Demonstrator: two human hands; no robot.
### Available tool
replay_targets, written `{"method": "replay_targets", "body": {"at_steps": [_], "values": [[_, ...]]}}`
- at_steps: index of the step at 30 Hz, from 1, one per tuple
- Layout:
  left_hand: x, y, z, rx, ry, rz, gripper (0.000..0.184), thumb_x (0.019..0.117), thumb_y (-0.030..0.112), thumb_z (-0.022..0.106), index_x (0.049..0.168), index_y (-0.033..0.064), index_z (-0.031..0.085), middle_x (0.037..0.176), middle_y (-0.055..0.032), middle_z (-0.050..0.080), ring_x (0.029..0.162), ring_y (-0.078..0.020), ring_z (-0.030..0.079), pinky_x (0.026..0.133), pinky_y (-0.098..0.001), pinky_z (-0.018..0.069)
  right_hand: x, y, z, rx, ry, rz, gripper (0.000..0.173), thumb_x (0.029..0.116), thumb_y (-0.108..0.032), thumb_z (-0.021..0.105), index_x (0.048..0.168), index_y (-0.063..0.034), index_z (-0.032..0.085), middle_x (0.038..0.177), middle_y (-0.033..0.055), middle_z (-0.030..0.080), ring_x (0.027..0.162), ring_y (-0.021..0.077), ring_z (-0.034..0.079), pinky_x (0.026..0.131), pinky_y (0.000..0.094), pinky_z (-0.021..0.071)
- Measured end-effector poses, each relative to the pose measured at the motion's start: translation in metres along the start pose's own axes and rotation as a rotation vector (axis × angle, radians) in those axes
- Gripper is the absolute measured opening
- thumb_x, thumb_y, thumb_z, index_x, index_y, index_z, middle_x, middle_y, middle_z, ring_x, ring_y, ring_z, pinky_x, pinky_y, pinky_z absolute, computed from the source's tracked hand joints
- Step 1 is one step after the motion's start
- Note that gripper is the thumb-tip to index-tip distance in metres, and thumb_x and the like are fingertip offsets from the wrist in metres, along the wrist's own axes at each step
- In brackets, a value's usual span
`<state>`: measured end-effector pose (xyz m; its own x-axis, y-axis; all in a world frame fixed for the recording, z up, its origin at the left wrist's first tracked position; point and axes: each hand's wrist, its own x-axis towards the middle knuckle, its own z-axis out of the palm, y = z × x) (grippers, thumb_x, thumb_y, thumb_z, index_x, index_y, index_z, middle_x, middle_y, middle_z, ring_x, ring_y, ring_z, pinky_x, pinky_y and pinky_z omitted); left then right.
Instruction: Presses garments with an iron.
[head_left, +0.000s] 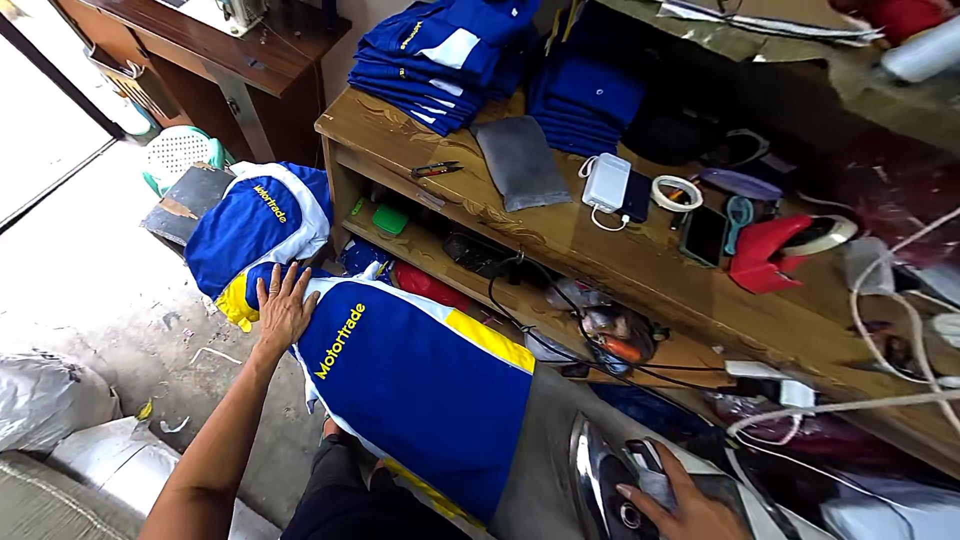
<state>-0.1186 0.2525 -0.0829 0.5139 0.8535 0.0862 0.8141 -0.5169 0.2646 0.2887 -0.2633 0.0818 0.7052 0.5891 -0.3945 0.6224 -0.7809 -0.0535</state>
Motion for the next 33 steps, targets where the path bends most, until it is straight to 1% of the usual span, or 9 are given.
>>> {"method": "replay_targets", "body": {"at_steps": [2, 5, 10, 15, 17, 21, 24, 30, 33], "values": [[-0.002, 0.000, 0.000, 0.005, -0.013, -0.009, 0.062, 0.1061, 0.058, 0.027, 0.156, 0.0260, 0.046, 0.167, -0.0089, 0.034, 0.157, -0.0387, 0.019, 0.122, -0.0708, 0.0055, 0.001, 0.012, 0.004, 0.191, -0.088, -0.003, 0.093, 0.0901, -0.041, 0.077, 0.163, -0.0093, 0.027, 0.112, 0.0382, 0.067, 0.096, 0.0573, 0.067, 0.087, 0.0738, 0.0484], [-0.001, -0.003, 0.005, 0.012, -0.002, -0.017, 0.062, 0.1059, 0.060, 0.026, 0.156, 0.0284, 0.046, 0.168, -0.0058, 0.033, 0.158, -0.0365, 0.016, 0.122, -0.0698, 0.0053, 0.006, 0.013, 0.021, 0.457, -0.058, 0.003, 0.072, 0.0994, -0.031, 0.062, 0.159, -0.0077, 0.030, 0.096, 0.0225, 0.069, 0.066, 0.0310, 0.069, 0.063, 0.0524, 0.0591], [-0.003, -0.003, 0.003, -0.096, 0.048, -0.030, 0.062, 0.1053, 0.059, 0.032, 0.156, 0.0258, 0.047, 0.168, -0.0085, 0.031, 0.159, -0.0367, 0.015, 0.123, -0.0685, 0.0046, 0.009, -0.071, 0.001, 0.330, -0.003, -0.127, 0.062, 0.0975, -0.045, 0.064, 0.149, -0.0122, 0.052, 0.120, 0.0267, 0.068, 0.099, 0.0454, 0.069, 0.084, 0.0692, 0.0504], [-0.062, 0.031, -0.014, -0.271, 0.163, 0.068, 0.042, 0.1011, 0.036, 0.054, 0.133, 0.0118, 0.068, 0.144, -0.0184, 0.060, 0.140, -0.0445, 0.047, 0.114, -0.0657, 0.0352, 0.046, -0.212, -0.025, 0.231, -0.003, -0.434, 0.061, 0.0990, -0.063, 0.049, 0.144, -0.0236, 0.060, 0.111, 0.0142, 0.075, 0.097, 0.0337, 0.073, 0.082, 0.0614, 0.0551], [-0.105, 0.056, -0.016, -0.312, 0.090, 0.167, 0.038, 0.0994, 0.033, 0.058, 0.130, 0.0136, 0.070, 0.135, -0.0162, 0.065, 0.130, -0.0412, 0.057, 0.106, -0.0642, 0.0440, 0.066, -0.282, -0.032, 0.214, -0.098, -0.556, 0.058, 0.1021, -0.060, 0.048, 0.147, -0.0241, 0.056, 0.120, 0.0122, 0.073, 0.106, 0.0311, 0.071, 0.090, 0.0589, 0.0547], [-0.176, 0.097, -0.007, -0.356, -0.035, 0.398, 0.039, 0.1002, 0.040, 0.058, 0.133, 0.0208, 0.069, 0.141, -0.0065, 0.063, 0.134, -0.0314, 0.056, 0.108, -0.0580, 0.0454, 0.105, -0.409, -0.025, 0.138, -0.207, -0.803, 0.059, 0.1022, -0.062, 0.044, 0.148, -0.0273, 0.056, 0.124, 0.0110, 0.072, 0.113, 0.0297, 0.069, 0.095, 0.0568, 0.0527], [-0.201, 0.107, 0.007, -0.288, -0.033, 0.505, 0.040, 0.1003, 0.044, 0.055, 0.134, 0.0264, 0.067, 0.144, 0.0001, 0.062, 0.136, -0.0255, 0.054, 0.111, -0.0515, 0.0435, 0.125, -0.476, -0.013, 0.069, -0.200, -0.936, 0.056, 0.1010, -0.063, 0.047, 0.144, -0.0301, 0.059, 0.110, 0.0126, 0.074, 0.101, 0.0327, 0.071, 0.087, 0.0587, 0.0540], [-0.219, 0.099, 0.015, -0.316, -0.067, 0.530, 0.041, 0.1030, 0.040, 0.051, 0.140, 0.0284, 0.062, 0.152, 0.0031, 0.055, 0.145, -0.0229, 0.045, 0.120, -0.0479, 0.0339, 0.152, -0.506, -0.002, 0.067, -0.099, -0.952, 0.056, 0.0976, -0.061, 0.056, 0.144, -0.0288, 0.059, 0.103, 0.0121, 0.075, 0.093, 0.0328, 0.072, 0.080, 0.0597, 0.0565], [-0.218, 0.096, 0.014, -0.335, -0.091, 0.540, 0.041, 0.1031, 0.040, 0.051, 0.141, 0.0283, 0.061, 0.153, 0.0033, 0.054, 0.146, -0.0219, 0.044, 0.121, -0.0467, 0.0322, 0.145, -0.488, -0.004, -0.119, -0.233, -1.119, 0.056, 0.0924, -0.052, 0.068, 0.145, -0.0351, 0.057, 0.103, 0.0149, 0.074, 0.093, 0.0375, 0.071, 0.080, 0.0632, 0.0545]]}}
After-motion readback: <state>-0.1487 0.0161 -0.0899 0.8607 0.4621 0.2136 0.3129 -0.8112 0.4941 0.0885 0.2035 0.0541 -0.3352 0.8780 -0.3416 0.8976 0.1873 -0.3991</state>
